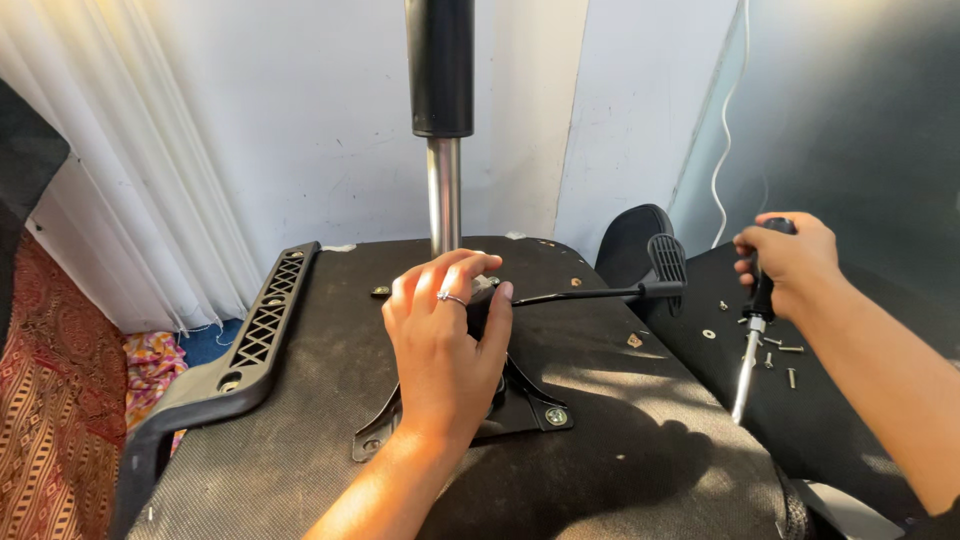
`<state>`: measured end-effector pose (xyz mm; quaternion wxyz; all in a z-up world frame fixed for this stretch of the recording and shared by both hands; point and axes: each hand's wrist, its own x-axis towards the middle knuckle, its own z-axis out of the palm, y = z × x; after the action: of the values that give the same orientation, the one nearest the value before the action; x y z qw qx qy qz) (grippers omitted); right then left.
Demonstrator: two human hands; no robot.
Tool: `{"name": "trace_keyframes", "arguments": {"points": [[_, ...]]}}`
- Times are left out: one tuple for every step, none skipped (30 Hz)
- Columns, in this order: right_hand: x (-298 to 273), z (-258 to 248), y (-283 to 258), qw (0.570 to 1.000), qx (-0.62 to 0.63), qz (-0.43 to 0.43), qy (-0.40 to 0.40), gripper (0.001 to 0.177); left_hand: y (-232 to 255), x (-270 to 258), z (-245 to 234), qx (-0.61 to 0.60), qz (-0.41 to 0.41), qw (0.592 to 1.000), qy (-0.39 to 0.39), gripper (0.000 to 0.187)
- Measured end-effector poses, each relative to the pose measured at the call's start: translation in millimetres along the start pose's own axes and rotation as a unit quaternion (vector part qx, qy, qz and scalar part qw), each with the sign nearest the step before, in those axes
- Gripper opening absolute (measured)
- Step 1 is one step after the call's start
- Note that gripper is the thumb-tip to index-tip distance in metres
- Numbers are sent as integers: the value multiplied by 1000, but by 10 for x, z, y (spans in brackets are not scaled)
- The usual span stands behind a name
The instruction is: The person uses a screwdriver to tighten screws into the base of an office chair. They secure multiple screws around the central column and then attach the chair seat to the base, continuing to tighten fasteners.
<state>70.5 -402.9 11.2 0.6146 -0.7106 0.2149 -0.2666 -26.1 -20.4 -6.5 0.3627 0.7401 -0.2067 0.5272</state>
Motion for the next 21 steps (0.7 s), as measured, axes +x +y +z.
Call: {"name": "trace_keyframes", "arguments": {"points": [[102,-90,117,1000,-13,22,8,30,-7,-5,5,-5,-8,1000,-7,23],[191,-189,253,999,-26,44,15,27,-16,-10,4,-11,-16,1000,-14,22],[265,-293,403,997,-37,67,23,23,-20,-17,4,-16,-24,999,-23,22],[332,-396,554,996,-49,77,25,20,-21,-23,10,-16,-24,999,-24,22],[381,-478,701,994,-62,86,26,18,-33,-30,0,-16,-24,999,-25,23],[437,-568,850,992,-75,96,26,15,-38,-31,8,-15,-25,999,-26,23],[545,-673,1013,990,-78,110,31,14,-10,-19,71,-18,-29,999,-28,23],[642,-778,1179,988,-81,124,35,13,21,-8,135,-20,-33,999,-30,23],[667,-856,1328,986,-84,136,41,12,19,-10,139,-25,-36,999,-31,22],[693,-930,1466,983,-84,154,46,12,19,-12,143,-29,-39,998,-32,23],[788,-999,1608,980,-84,173,46,13,47,2,205,-30,-43,998,-34,23],[879,-1065,1741,977,-83,191,47,15,77,20,271,-31,-46,998,-35,24],[922,-1104,1847,974,-88,204,51,15,92,27,286,-40,-50,997,-39,24],[938,-1129,1946,970,-93,216,55,14,101,23,277,-49,-55,996,-43,24],[954,-1144,2035,967,-98,228,57,14,102,19,266,-57,-60,995,-47,23],[968,-1167,2111,967,-116,227,19,15,95,23,259,-56,-56,996,-46,24],[989,-1189,2180,964,-135,228,-20,16,84,30,254,-54,-53,996,-47,24],[1012,-1193,2257,960,-153,228,-59,17,74,36,255,-52,-51,996,-48,24],[1034,-1196,2343,956,-179,224,-56,17,66,32,256,-57,-56,995,-53,25],[1058,-1219,2422,953,-204,220,-53,18,59,24,260,-61,-61,995,-58,25],[1080,-1218,2513,948,-229,215,-50,19,50,14,264,-66,-65,994,-63,26]]}}
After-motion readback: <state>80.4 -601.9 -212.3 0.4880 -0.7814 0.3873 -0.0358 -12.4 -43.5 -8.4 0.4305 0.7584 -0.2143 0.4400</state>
